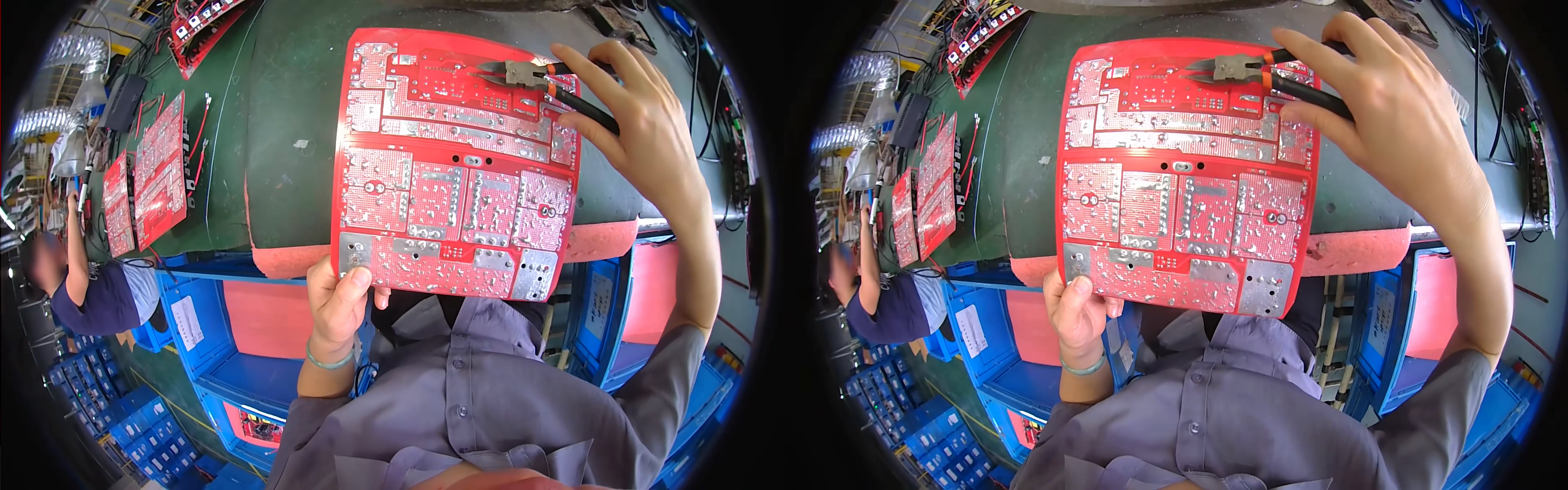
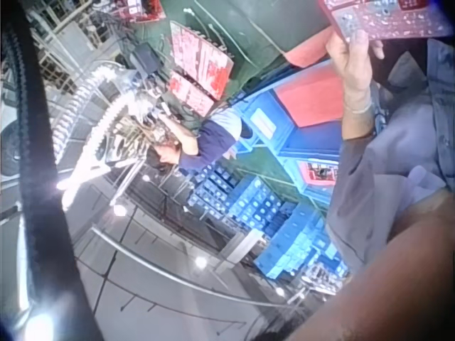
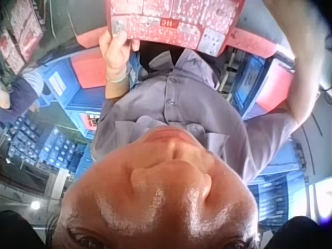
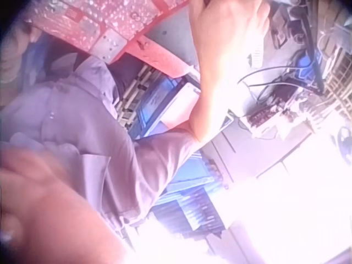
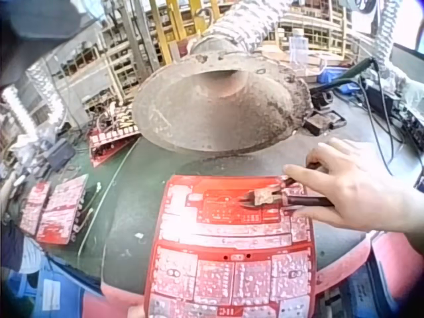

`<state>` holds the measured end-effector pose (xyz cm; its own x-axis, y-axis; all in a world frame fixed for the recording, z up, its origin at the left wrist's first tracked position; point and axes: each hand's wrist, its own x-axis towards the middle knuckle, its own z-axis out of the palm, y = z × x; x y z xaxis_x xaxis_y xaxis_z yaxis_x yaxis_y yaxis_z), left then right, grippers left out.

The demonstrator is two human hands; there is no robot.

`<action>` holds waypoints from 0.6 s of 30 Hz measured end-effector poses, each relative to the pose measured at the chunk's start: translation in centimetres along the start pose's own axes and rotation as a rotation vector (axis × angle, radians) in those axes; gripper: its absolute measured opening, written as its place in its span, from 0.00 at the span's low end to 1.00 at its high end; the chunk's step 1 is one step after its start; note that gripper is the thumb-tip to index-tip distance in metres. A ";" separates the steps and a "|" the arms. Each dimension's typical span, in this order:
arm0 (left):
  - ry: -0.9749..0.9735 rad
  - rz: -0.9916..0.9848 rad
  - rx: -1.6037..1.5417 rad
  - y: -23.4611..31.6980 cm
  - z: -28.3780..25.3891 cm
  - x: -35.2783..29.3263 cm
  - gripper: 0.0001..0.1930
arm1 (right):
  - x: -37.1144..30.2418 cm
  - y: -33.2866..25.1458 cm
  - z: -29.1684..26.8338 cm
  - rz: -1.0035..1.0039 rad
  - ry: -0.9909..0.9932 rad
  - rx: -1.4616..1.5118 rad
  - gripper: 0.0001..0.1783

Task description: Cleaning and trimming electronic components on printed circuit boards at an assembly station.

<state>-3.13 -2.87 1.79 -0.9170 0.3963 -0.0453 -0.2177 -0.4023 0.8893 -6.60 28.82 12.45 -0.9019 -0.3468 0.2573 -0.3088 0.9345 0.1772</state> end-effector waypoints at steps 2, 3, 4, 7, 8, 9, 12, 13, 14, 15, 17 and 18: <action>0.004 0.001 0.006 0.1 0.0 0.0 0.10 | 0.1 -0.1 0.2 -0.007 0.010 -0.026 0.29; 0.004 0.001 0.013 0.1 0.1 0.1 0.10 | 0.1 -0.2 0.2 -0.011 0.020 -0.052 0.29; 0.014 0.001 0.011 0.2 0.2 0.1 0.10 | 0.1 -0.3 0.2 -0.011 0.019 -0.052 0.29; -0.001 0.007 0.002 0.0 0.0 0.0 0.10 | 0.0 -0.4 0.5 -0.033 0.046 -0.115 0.29; -0.011 0.015 0.009 0.1 0.0 0.1 0.10 | -0.2 -0.2 0.9 -0.014 0.036 -0.112 0.29; -0.011 0.015 0.009 0.0 0.0 0.1 0.10 | -0.3 0.0 1.1 0.006 0.027 -0.111 0.29; 0.010 0.002 -0.010 0.0 0.1 0.1 0.10 | -0.2 0.5 0.8 0.015 -0.046 -0.030 0.26; 0.009 0.001 -0.010 0.0 0.0 0.1 0.10 | 0.2 0.7 0.4 0.016 -0.047 -0.030 0.26; 0.002 0.002 -0.007 -0.1 0.0 0.1 0.10 | 0.7 1.0 -0.1 0.096 -0.239 0.185 0.24; -0.003 0.005 -0.002 -0.1 -0.1 0.1 0.10 | 1.1 1.1 -0.3 0.175 -0.430 0.401 0.23; -0.005 0.008 -0.009 -0.1 -0.2 0.1 0.10 | 0.7 1.3 0.3 0.125 -0.340 0.397 0.21; -0.009 0.005 -0.008 -0.1 -0.2 0.1 0.11 | 0.4 1.3 0.5 0.097 -0.206 0.315 0.22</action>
<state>-3.23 -2.94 1.61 -0.9150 0.4018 -0.0361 -0.2155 -0.4113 0.8857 -7.49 29.92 12.30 -0.9632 -0.2625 0.0571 -0.2682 0.9520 -0.1474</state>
